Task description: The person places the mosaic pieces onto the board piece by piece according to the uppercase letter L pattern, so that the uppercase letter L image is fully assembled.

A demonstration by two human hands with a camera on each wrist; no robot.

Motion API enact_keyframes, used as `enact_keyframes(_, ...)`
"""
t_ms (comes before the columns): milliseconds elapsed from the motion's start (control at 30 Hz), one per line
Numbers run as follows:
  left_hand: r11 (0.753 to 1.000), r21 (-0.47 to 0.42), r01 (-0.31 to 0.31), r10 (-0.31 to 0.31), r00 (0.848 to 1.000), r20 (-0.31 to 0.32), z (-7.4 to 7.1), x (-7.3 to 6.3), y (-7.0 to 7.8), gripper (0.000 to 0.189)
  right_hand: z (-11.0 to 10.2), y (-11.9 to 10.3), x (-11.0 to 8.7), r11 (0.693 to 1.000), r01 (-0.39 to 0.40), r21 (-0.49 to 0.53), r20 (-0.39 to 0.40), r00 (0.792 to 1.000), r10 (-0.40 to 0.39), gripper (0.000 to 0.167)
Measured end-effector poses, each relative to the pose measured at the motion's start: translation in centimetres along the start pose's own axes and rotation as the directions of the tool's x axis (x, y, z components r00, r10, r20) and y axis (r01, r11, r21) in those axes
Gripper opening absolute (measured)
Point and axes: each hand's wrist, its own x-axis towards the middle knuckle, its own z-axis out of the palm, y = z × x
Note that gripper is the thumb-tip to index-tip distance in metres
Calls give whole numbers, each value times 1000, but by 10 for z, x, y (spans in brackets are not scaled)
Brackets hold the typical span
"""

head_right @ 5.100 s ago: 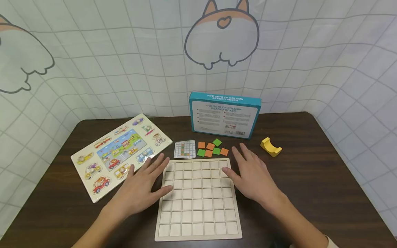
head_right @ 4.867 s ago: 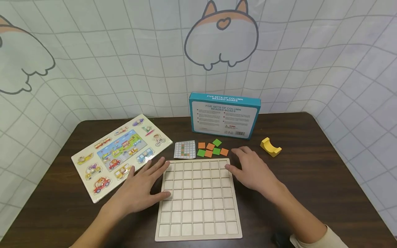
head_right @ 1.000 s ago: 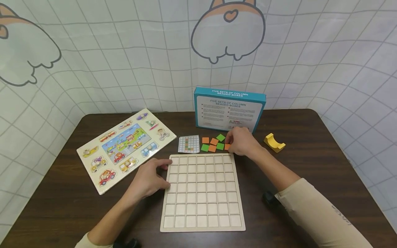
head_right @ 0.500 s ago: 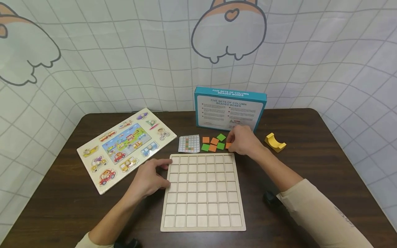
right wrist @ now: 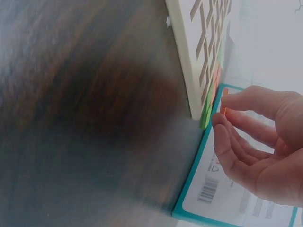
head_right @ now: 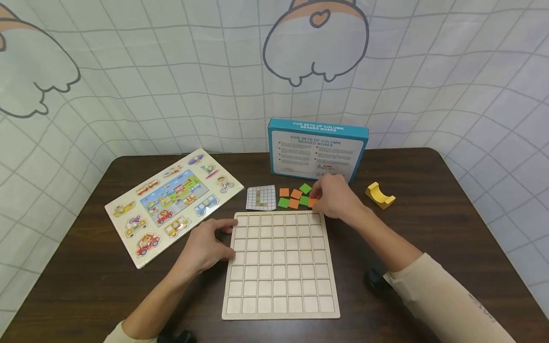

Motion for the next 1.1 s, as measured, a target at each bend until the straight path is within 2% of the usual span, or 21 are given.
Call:
enact_keyframes(167, 1000, -7, 8, -8, 1000, 3, 0, 0, 1, 73, 3, -4, -3, 999, 34, 17, -1, 999, -34, 21)
enact_keyframes(1100, 1000, -15, 10, -10, 1000, 2, 1, -1, -1, 75, 21, -35, -12, 991, 95, 97, 34, 995, -98, 22)
